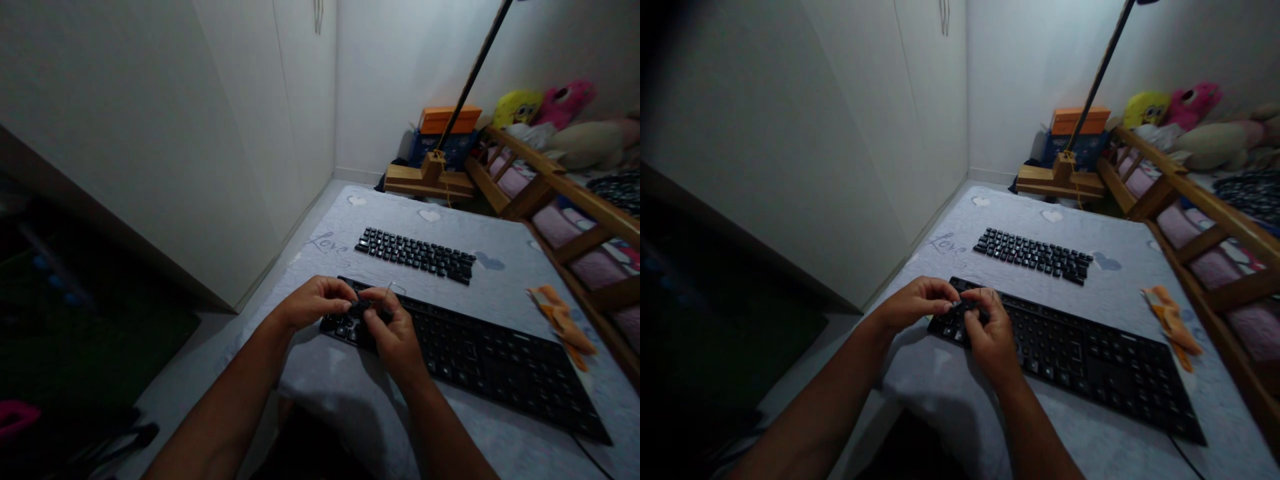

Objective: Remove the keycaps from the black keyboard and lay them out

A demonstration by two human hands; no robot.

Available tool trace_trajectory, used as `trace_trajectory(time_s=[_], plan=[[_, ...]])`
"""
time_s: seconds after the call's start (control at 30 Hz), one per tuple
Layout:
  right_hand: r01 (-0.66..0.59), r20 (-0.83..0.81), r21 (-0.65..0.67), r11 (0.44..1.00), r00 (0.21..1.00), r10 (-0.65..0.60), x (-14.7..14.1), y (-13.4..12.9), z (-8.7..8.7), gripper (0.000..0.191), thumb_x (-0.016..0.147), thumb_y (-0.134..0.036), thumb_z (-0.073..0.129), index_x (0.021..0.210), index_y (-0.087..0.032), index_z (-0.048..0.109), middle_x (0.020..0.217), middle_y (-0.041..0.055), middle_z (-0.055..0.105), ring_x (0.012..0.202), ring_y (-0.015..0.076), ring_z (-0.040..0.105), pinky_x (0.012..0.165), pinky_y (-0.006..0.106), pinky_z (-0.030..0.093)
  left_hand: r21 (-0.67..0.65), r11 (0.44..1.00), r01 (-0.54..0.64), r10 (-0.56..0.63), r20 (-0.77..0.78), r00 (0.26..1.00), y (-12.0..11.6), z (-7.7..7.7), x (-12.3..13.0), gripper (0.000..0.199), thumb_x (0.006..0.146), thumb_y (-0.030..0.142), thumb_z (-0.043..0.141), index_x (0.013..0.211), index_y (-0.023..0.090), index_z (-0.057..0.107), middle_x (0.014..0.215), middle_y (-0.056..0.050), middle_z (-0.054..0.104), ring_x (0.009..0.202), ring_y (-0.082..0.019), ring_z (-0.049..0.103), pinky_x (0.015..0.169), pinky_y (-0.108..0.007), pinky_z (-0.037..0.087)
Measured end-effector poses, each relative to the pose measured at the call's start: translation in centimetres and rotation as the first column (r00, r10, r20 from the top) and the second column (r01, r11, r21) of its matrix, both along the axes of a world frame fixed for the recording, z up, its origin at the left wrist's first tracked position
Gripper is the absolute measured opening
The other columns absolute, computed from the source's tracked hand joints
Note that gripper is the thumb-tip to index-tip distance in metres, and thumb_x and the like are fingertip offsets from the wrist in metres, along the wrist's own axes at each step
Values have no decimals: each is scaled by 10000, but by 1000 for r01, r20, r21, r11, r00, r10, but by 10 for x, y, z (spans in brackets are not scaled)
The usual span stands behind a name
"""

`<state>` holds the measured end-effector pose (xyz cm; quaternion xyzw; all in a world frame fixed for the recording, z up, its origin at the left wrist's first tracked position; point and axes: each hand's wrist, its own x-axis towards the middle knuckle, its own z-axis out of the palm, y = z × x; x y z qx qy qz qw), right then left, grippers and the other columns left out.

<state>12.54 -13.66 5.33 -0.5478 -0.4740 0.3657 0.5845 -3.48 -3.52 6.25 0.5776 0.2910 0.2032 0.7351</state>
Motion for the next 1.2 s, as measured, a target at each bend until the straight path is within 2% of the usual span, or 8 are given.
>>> trace_trajectory(time_s=[0.23,0.6,0.7,0.83,0.9,1.0,1.1,1.2], plan=[[-29,-74,-68,997,997,24,4,1,-6,147,809,-305,670,927,-217,674,681,-36,508,596,114,426,584,248,364,-210,975,-69,77,30,997,-4,-5,13,365,543,297,875,821,121,717,726,-13,679,651,-98,566,637,-217,394],[-46,-325,-144,988,946,-3,4,4,-4,216,760,-377,731,857,-203,649,596,-56,507,465,72,363,432,206,254,-228,973,-45,55,42,998,-8,-3,20,337,591,276,845,840,118,682,676,-6,656,595,-84,549,574,-194,372],[-27,-358,-155,987,933,-31,5,5,-4,227,743,-372,745,837,-198,631,561,-76,453,451,65,363,418,193,254,-108,991,-74,78,38,996,-9,-3,21,324,649,271,804,910,127,677,761,-19,665,679,-107,585,640,-212,416],[-3,-387,-156,988,920,-58,7,7,-6,237,739,-362,752,842,-196,617,556,-89,427,440,53,358,408,180,264,204,975,-90,89,15,996,-12,4,18,318,748,247,696,1049,152,663,881,-32,655,761,-122,577,708,-239,446],[1,-409,-156,988,910,-65,7,7,-7,245,738,-358,756,852,-194,614,566,-89,438,441,49,367,409,175,273,380,924,-29,64,-78,995,-14,10,17,349,754,210,673,1100,165,656,882,-26,645,732,-115,549,685,-237,443],[-2,-455,-151,988,888,-68,7,7,-7,258,725,-352,768,850,-194,607,568,-91,442,435,43,373,402,166,270,617,787,23,105,-170,980,-17,17,19,331,745,160,678,1075,186,667,967,-28,657,787,-126,561,725,-247,458],[-1,-496,-157,988,865,-79,7,8,-7,272,707,-351,781,833,-194,598,558,-96,438,421,39,362,389,161,257,729,683,39,162,-203,966,-18,19,24,230,781,142,653,1004,186,686,933,-23,679,811,-135,591,748,-256,460],[11,-509,-153,988,856,-89,8,8,-8,270,705,-352,780,831,-193,602,546,-94,443,418,44,365,385,162,265,758,651,38,186,-209,960,-17,19,28,200,793,139,648,979,188,700,892,-17,695,797,-136,609,747,-259,462]])
